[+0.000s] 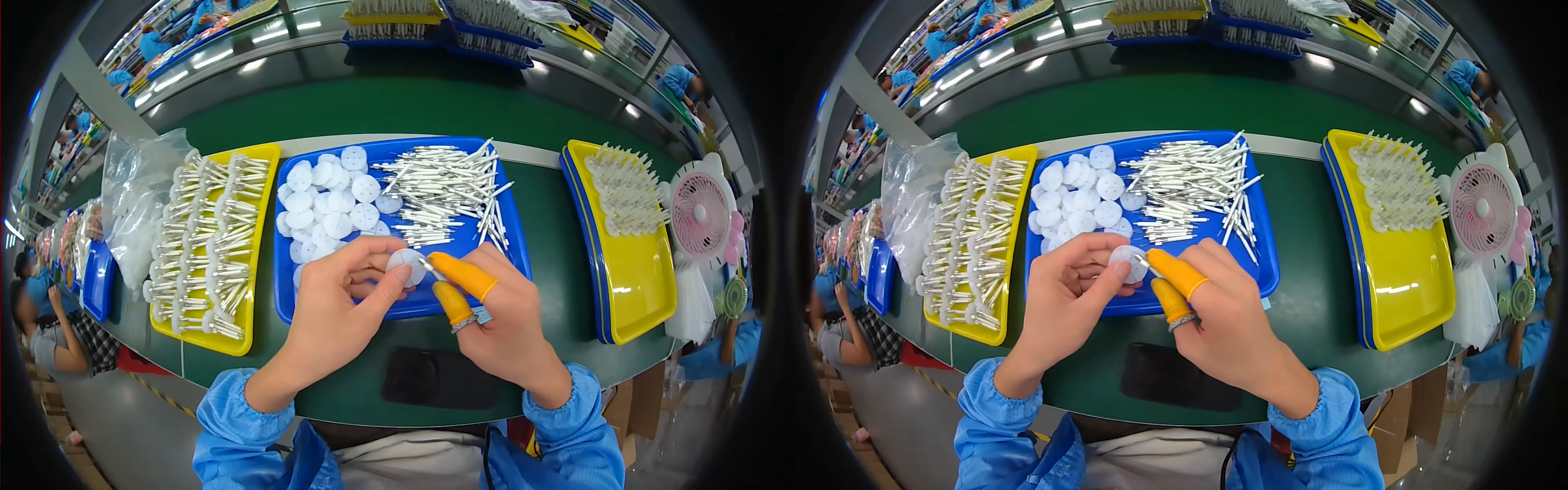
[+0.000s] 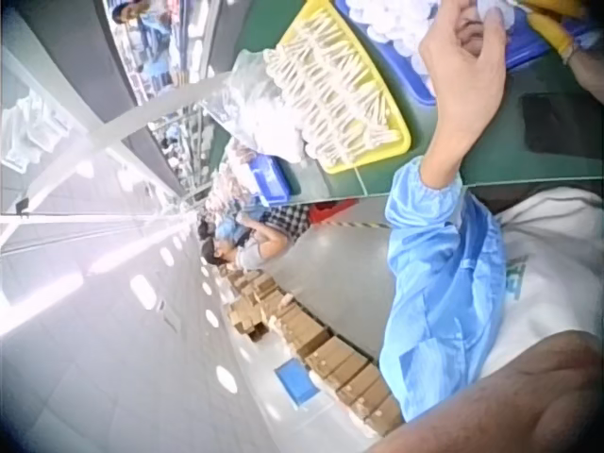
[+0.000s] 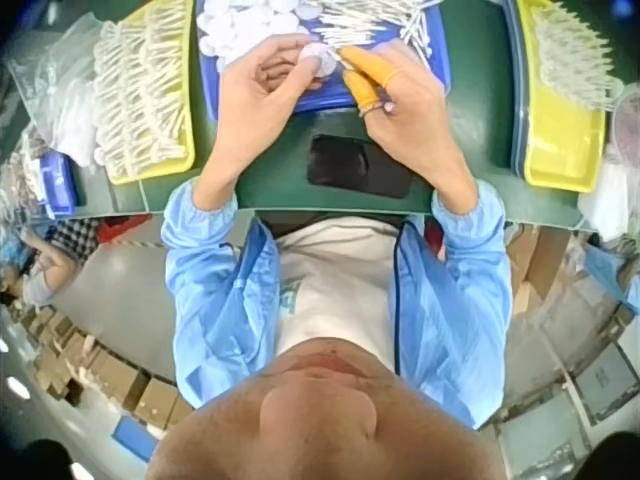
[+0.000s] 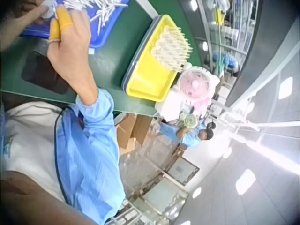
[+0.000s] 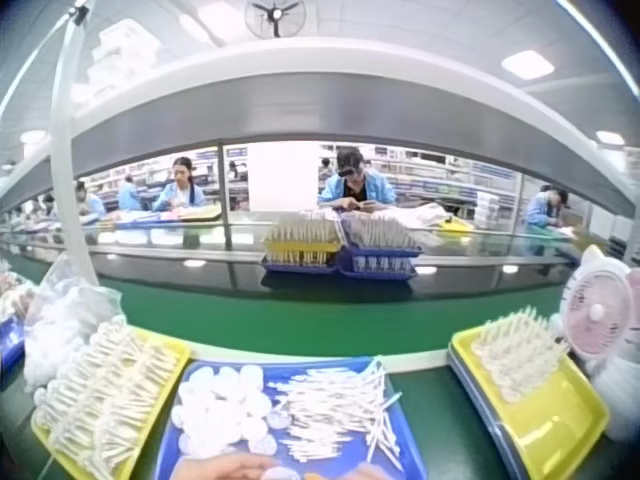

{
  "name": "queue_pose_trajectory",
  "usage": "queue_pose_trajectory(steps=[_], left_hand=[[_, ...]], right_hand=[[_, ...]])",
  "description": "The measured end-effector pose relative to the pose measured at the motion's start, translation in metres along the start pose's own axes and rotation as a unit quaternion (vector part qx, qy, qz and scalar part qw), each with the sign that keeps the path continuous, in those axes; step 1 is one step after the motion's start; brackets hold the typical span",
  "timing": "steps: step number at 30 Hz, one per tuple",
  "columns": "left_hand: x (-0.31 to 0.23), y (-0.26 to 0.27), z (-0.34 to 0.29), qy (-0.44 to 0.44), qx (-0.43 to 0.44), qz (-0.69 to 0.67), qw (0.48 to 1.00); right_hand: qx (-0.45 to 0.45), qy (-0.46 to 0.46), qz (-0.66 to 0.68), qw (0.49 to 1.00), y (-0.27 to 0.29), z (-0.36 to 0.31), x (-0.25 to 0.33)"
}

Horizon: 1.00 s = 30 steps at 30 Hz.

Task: The person repeatedly picks a white circular plastic piece and a white stick, inserts the stick into the piece, and places the assembled unit into a yellow tray. This assembly cycle continues throughout the clip.

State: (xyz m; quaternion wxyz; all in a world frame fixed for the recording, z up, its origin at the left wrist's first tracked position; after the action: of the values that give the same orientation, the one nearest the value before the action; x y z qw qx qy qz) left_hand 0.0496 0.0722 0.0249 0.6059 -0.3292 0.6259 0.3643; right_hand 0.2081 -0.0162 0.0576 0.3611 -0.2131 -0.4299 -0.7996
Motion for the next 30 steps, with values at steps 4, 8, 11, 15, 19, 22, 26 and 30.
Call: queue_pose_trajectory(steps=[4, 8, 11, 15, 19, 22, 26, 30], left_hand=[[0.01, 0.001, -0.001, -0.026, -0.011, 0.018, 0.999], [0.009, 0.007, -0.003, -0.071, -0.04, 0.076, 0.994], [0.006, 0.005, -0.005, -0.077, -0.039, 0.155, 0.984], [0.006, 0.007, -0.005, -0.088, -0.05, 0.166, 0.981], [0.005, 0.005, -0.006, -0.093, -0.045, 0.197, 0.975], [0.003, -0.001, -0.008, -0.12, -0.046, 0.212, 0.969], [0.002, -0.007, -0.01, -0.155, -0.04, 0.238, 0.958], [-0.002, -0.007, -0.016, -0.182, -0.049, 0.272, 0.944]], right_hand=[[0.059, 0.016, -0.026, 0.998, -0.008, -0.004, 0.0], [0.082, 0.019, -0.03, 0.996, -0.013, -0.007, -0.002], [0.091, 0.009, -0.043, 0.995, -0.016, -0.01, -0.009], [0.102, -0.015, -0.054, 0.993, -0.018, -0.01, -0.013], [0.11, -0.033, -0.047, 0.992, -0.02, -0.01, -0.014], [0.107, -0.03, -0.031, 0.993, -0.024, -0.012, -0.014], [0.087, -0.026, -0.02, 0.996, -0.029, -0.015, -0.013], [0.048, -0.03, -0.001, 0.998, -0.024, -0.015, -0.006]])
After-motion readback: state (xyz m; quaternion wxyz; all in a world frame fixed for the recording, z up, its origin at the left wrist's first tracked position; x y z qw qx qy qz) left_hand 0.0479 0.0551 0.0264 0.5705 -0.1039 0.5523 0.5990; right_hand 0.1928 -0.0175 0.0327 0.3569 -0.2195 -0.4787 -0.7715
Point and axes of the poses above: each hand's wrist, its own z-axis towards the middle knuckle, its own y-axis out of the back of the hand, x = y × z, the point moved 7 cm from there along z, towards the middle knuckle, and after that the axes turned 2 degrees about -x, right-handed, at the moved point
